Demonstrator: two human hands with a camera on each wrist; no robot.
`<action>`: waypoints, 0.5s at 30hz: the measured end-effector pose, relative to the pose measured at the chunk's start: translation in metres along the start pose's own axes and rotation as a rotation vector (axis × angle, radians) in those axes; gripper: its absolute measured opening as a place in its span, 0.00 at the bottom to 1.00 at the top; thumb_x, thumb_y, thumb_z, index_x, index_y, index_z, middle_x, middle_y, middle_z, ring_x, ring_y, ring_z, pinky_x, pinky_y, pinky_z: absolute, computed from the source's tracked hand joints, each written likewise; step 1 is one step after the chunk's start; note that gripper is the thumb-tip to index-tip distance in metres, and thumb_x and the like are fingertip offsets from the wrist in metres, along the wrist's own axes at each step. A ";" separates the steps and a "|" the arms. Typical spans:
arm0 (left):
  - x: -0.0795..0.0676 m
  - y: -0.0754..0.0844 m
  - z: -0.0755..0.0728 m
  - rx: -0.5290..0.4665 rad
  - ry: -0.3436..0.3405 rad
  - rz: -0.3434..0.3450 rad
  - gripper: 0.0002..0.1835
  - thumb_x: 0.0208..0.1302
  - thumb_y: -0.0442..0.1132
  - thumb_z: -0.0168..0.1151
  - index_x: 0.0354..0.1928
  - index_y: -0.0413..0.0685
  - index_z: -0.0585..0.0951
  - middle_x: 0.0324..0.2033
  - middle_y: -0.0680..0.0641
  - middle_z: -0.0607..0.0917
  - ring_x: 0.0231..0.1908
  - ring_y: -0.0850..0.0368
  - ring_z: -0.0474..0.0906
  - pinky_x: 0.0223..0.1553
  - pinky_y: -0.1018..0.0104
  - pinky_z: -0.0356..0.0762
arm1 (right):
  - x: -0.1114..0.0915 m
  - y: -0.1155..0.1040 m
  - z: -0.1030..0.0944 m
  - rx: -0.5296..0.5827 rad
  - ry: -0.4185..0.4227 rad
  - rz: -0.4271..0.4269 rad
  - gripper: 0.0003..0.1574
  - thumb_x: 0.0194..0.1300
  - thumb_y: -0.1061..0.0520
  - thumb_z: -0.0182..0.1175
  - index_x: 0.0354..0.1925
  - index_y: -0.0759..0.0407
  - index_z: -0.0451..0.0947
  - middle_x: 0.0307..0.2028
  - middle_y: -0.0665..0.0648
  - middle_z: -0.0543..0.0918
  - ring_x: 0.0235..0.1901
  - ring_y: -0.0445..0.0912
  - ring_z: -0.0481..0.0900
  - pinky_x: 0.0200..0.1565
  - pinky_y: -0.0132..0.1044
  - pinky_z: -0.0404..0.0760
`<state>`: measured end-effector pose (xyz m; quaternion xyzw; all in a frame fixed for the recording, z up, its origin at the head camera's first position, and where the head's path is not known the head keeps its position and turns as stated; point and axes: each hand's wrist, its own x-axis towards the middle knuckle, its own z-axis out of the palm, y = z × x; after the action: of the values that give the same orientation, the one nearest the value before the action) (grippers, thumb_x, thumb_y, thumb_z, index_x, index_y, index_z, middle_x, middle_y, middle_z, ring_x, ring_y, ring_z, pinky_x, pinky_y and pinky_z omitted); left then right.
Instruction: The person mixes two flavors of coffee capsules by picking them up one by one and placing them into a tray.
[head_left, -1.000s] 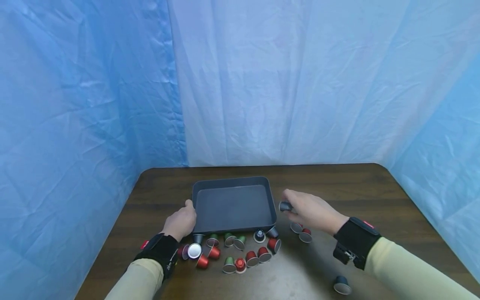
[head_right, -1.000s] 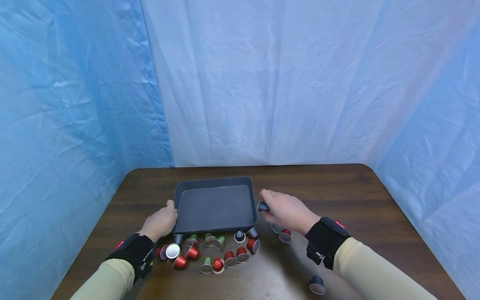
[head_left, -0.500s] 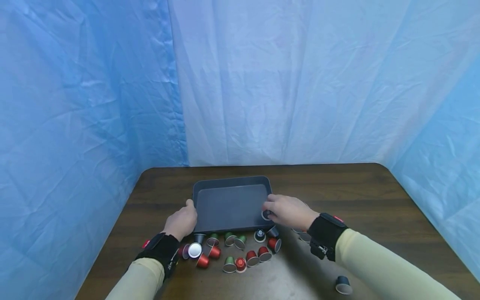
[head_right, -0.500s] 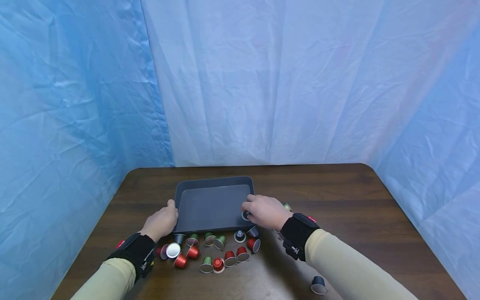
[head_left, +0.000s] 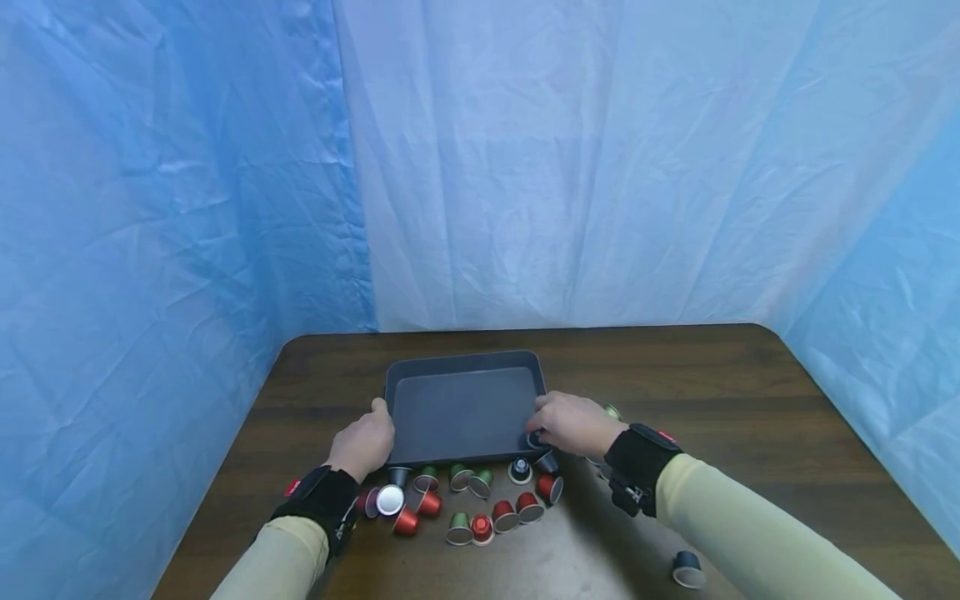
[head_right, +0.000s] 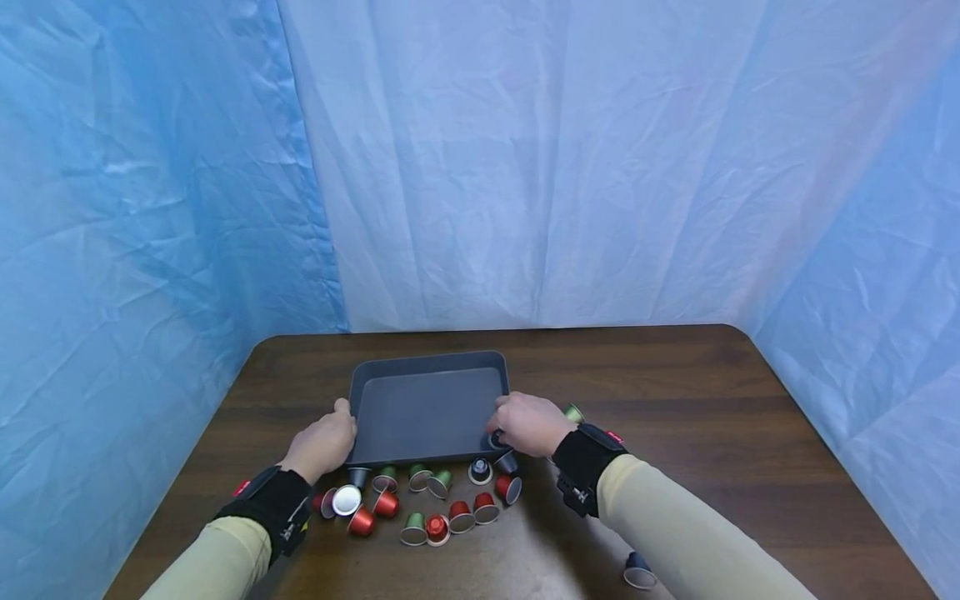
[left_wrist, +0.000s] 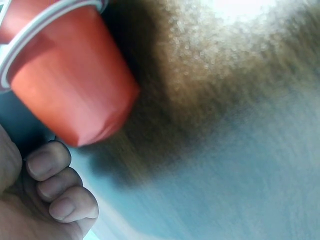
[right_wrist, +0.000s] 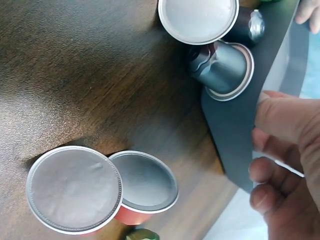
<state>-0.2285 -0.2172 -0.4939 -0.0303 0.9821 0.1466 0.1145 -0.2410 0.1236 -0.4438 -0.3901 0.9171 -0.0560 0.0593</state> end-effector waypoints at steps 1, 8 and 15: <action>0.000 0.000 0.000 0.000 0.005 0.002 0.25 0.79 0.39 0.47 0.67 0.27 0.59 0.30 0.40 0.85 0.30 0.47 0.82 0.35 0.46 0.80 | 0.001 0.000 0.001 -0.005 -0.005 0.002 0.13 0.60 0.57 0.75 0.45 0.51 0.91 0.36 0.50 0.85 0.34 0.41 0.76 0.39 0.32 0.82; 0.001 -0.001 0.002 0.005 0.011 0.001 0.25 0.79 0.39 0.48 0.67 0.27 0.59 0.29 0.41 0.84 0.29 0.48 0.82 0.33 0.47 0.79 | 0.003 0.000 0.001 -0.025 -0.028 -0.016 0.12 0.61 0.58 0.74 0.45 0.51 0.91 0.37 0.50 0.87 0.35 0.42 0.75 0.38 0.33 0.77; 0.001 0.000 0.001 0.001 -0.010 -0.025 0.27 0.79 0.40 0.47 0.69 0.28 0.58 0.30 0.41 0.84 0.31 0.47 0.81 0.38 0.46 0.80 | 0.003 0.002 0.001 0.001 -0.039 -0.038 0.12 0.62 0.59 0.73 0.46 0.53 0.91 0.37 0.51 0.87 0.35 0.42 0.75 0.37 0.33 0.76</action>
<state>-0.2296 -0.2168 -0.4952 -0.0418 0.9811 0.1447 0.1211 -0.2443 0.1231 -0.4454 -0.4085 0.9082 -0.0501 0.0763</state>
